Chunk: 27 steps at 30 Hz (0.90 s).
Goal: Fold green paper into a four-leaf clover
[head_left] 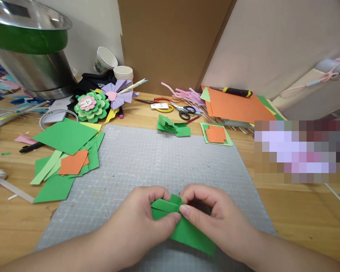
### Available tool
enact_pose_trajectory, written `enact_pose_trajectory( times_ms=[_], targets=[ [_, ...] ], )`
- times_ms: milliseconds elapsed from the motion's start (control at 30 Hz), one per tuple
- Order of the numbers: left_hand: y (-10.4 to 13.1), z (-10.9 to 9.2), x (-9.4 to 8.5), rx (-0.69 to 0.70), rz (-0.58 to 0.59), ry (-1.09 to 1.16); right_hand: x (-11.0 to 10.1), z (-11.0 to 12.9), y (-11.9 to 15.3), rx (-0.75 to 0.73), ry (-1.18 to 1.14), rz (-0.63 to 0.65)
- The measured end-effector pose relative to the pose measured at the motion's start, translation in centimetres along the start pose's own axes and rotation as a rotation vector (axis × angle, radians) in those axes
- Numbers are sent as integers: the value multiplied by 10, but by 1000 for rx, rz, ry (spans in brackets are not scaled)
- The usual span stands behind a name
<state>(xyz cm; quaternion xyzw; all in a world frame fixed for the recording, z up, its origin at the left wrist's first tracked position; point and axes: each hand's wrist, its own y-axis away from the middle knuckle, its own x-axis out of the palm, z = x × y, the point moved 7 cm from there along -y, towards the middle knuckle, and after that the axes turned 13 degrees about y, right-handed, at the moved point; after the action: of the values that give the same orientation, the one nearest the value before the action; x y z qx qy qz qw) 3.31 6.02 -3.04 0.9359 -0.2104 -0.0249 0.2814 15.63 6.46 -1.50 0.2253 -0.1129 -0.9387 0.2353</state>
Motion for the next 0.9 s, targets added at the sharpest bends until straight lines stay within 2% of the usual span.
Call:
enact_pose_trajectory(
  times_ms=[167, 467, 800, 900],
  targets=[
    [1, 6, 4, -31, 53, -32, -2, 3, 0, -65, 37, 73],
    [1, 1, 6, -19, 67, -60, -1, 2, -1, -177, 69, 4],
    [8, 1, 13, -84, 117, -79, -1, 21, 2, -503, 136, -8],
    [9, 2, 14, -100, 125, -76, -1, 24, 2, -509, 123, 22]
  ],
)
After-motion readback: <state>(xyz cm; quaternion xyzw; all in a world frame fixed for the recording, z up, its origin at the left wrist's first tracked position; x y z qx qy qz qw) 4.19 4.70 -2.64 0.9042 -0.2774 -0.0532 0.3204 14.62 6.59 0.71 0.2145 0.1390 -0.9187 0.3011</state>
